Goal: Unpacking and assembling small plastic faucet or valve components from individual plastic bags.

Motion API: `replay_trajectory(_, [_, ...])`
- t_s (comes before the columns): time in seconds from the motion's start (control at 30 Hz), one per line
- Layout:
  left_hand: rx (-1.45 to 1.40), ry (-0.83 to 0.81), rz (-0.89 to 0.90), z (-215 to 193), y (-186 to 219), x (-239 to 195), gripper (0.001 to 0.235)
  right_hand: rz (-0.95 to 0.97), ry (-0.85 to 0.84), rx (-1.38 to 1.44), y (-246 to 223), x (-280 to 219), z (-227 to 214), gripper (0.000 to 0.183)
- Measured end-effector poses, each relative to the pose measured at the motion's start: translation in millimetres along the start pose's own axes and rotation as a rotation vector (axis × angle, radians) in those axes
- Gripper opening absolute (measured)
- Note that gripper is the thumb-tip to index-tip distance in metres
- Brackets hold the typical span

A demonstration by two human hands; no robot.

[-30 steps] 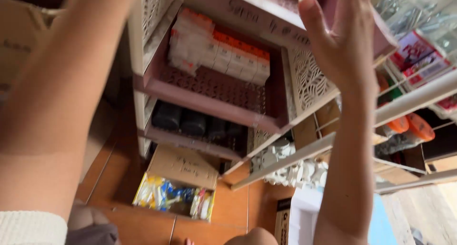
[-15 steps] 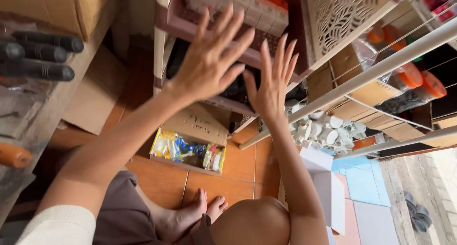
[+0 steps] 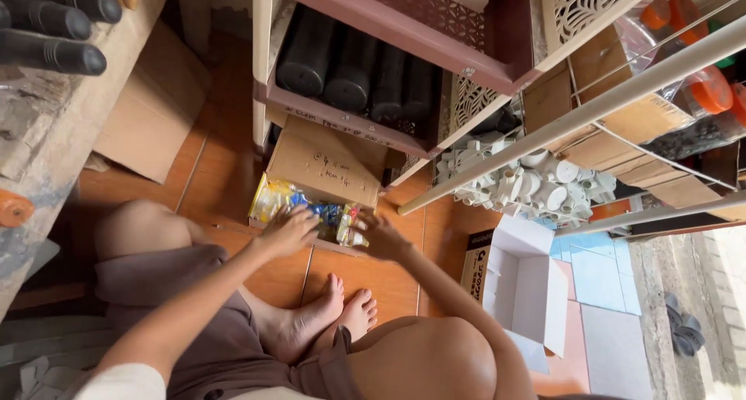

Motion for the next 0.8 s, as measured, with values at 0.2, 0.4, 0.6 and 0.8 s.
replay_trajectory(0.2, [0.043, -0.018, -0.059, 59, -15, -31, 0.042, 0.214, -0.124, 0.1, -28, 15, 75, 0.043])
replay_trajectory(0.4, [0.045, -0.046, -0.144, 55, -12, -26, 0.026, 0.384, -0.218, 0.054, -39, 50, 81, 0.041])
replay_trajectory(0.6, [-0.185, -0.108, -0.289, 8, -1, 14, 0.032, 0.561, -0.22, -0.043, 8, 64, 86, 0.027])
replay_trajectory(0.8, [-0.555, -0.102, -0.114, -32, 26, 58, 0.084, 0.397, -0.371, 0.37, 73, 90, 33, 0.011])
Point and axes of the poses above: each hand's wrist, its own x-axis towards the middle knuckle, its own z-axis out of the palm, y = z × x, the point moved 2 cm from there along x, towards the middle knuckle, and after that the axes turned 4 degrees about -z, right-handed, at the moved point
